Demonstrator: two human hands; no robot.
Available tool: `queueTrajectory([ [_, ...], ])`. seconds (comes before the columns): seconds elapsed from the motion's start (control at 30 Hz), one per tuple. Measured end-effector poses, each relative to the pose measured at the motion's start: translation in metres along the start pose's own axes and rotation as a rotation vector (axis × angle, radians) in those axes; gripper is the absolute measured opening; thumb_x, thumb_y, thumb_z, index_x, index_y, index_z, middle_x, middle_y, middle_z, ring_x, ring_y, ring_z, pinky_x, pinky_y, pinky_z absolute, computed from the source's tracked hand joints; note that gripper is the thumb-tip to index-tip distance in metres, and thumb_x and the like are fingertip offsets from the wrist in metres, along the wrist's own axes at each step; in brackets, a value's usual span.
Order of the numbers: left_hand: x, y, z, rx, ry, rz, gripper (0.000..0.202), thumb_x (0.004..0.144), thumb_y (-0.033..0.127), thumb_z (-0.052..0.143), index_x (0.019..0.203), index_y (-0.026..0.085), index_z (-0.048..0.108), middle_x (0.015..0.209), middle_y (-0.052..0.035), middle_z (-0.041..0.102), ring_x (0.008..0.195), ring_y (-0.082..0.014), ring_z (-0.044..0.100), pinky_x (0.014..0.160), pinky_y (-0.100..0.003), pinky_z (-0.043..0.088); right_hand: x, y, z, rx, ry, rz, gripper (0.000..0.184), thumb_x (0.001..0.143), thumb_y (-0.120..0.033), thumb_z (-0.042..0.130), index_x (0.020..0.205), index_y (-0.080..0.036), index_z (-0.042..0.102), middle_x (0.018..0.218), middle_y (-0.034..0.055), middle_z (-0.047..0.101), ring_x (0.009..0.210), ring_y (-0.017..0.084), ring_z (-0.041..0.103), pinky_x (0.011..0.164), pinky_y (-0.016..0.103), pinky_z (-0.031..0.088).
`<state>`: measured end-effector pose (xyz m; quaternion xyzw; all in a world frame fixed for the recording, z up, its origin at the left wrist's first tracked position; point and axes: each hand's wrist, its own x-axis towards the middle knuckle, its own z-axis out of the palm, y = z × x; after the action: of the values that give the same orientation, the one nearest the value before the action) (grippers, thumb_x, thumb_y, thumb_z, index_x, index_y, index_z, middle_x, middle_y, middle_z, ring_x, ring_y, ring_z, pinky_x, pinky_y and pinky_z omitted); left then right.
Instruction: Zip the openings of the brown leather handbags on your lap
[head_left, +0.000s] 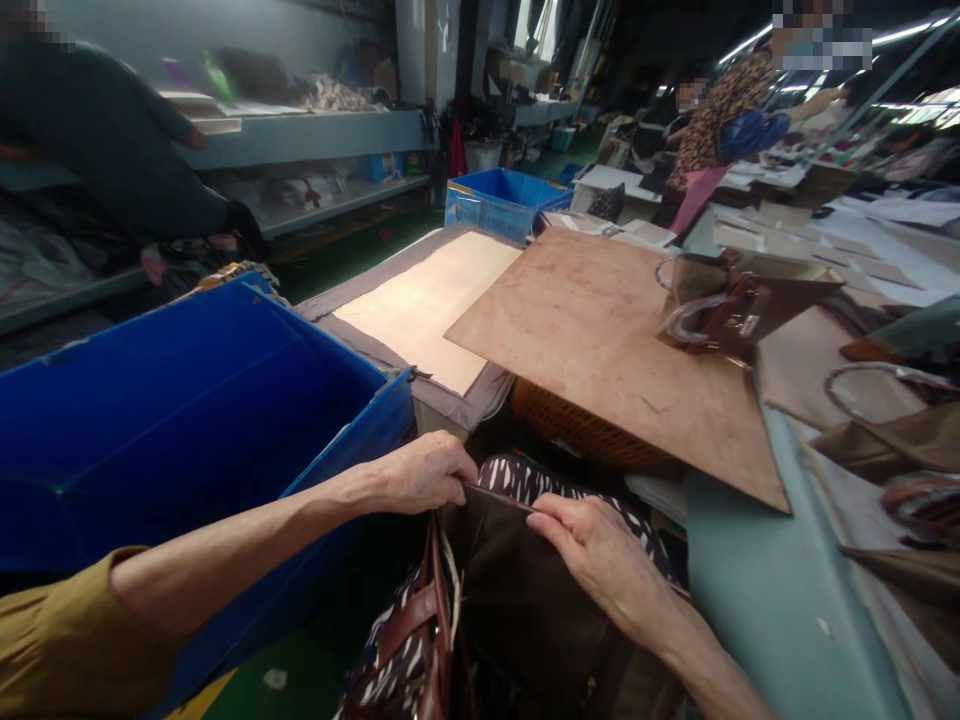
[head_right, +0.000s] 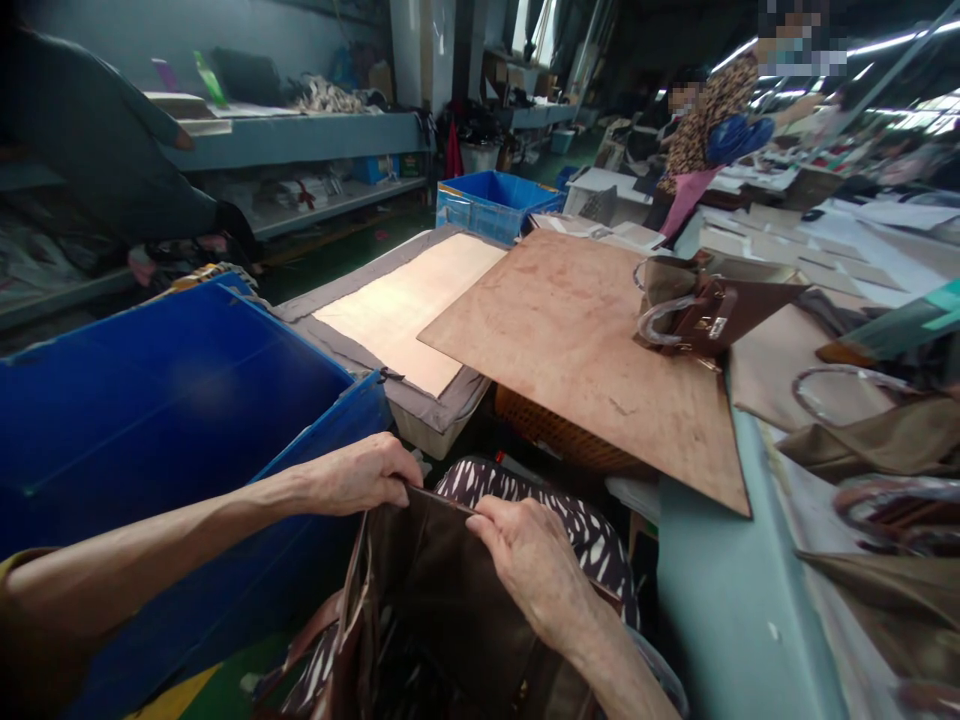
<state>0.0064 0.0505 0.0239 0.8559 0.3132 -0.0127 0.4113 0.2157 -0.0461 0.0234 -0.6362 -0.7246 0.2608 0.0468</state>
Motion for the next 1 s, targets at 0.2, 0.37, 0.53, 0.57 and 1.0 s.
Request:
queueTrajectory([
  [0.2, 0.002, 0.000, 0.003, -0.132, -0.025, -0.037, 0.016, 0.064, 0.015, 0.052, 0.071, 0.015, 0.067, 0.056, 0.0036, 0.053, 0.056, -0.0101, 0.049, 0.049, -0.017, 0.031, 0.005, -0.006, 0.004, 0.034, 0.055, -0.044, 0.016, 0.088, -0.030, 0.048, 0.087, -0.027, 0.064, 0.077, -0.0019, 0.068, 0.073, 0.015, 0.060, 0.063, 0.023, 0.034],
  [0.37, 0.005, 0.003, 0.005, -0.114, -0.029, -0.015, 0.016, 0.064, 0.015, 0.051, 0.070, 0.014, 0.066, 0.055, 0.0031, 0.052, 0.056, -0.0104, 0.049, 0.049, -0.018, 0.029, 0.012, -0.024, 0.010, -0.054, 0.028, -0.072, 0.008, 0.084, -0.028, 0.056, 0.083, -0.024, 0.063, 0.079, -0.0004, 0.068, 0.075, 0.016, 0.062, 0.062, 0.022, 0.034],
  [0.53, 0.004, 0.006, 0.004, -0.111, -0.029, -0.042, 0.018, 0.063, 0.015, 0.050, 0.070, 0.015, 0.067, 0.054, 0.0031, 0.051, 0.054, -0.0102, 0.047, 0.048, -0.018, 0.028, 0.015, -0.025, 0.014, -0.159, 0.062, -0.042, 0.009, 0.084, -0.026, 0.054, 0.080, -0.022, 0.062, 0.075, 0.0012, 0.068, 0.072, 0.017, 0.062, 0.059, 0.024, 0.032],
  [0.57, 0.003, 0.006, 0.004, -0.112, -0.027, -0.038, 0.019, 0.063, 0.015, 0.050, 0.071, 0.015, 0.067, 0.054, 0.0033, 0.051, 0.054, -0.0100, 0.047, 0.047, -0.019, 0.028, 0.015, -0.024, 0.014, -0.169, 0.069, -0.040, 0.011, 0.085, -0.026, 0.053, 0.079, -0.022, 0.062, 0.074, 0.0013, 0.068, 0.071, 0.017, 0.062, 0.059, 0.024, 0.032],
  [1.0, 0.005, 0.000, 0.008, -0.125, -0.027, -0.006, 0.016, 0.066, 0.017, 0.051, 0.071, 0.015, 0.066, 0.059, 0.0031, 0.053, 0.056, -0.0108, 0.046, 0.051, -0.020, 0.028, 0.018, -0.019, 0.013, 0.032, 0.055, -0.045, 0.024, 0.087, -0.028, 0.047, 0.073, -0.024, 0.066, 0.067, -0.0007, 0.067, 0.065, 0.013, 0.060, 0.059, 0.021, 0.033],
])
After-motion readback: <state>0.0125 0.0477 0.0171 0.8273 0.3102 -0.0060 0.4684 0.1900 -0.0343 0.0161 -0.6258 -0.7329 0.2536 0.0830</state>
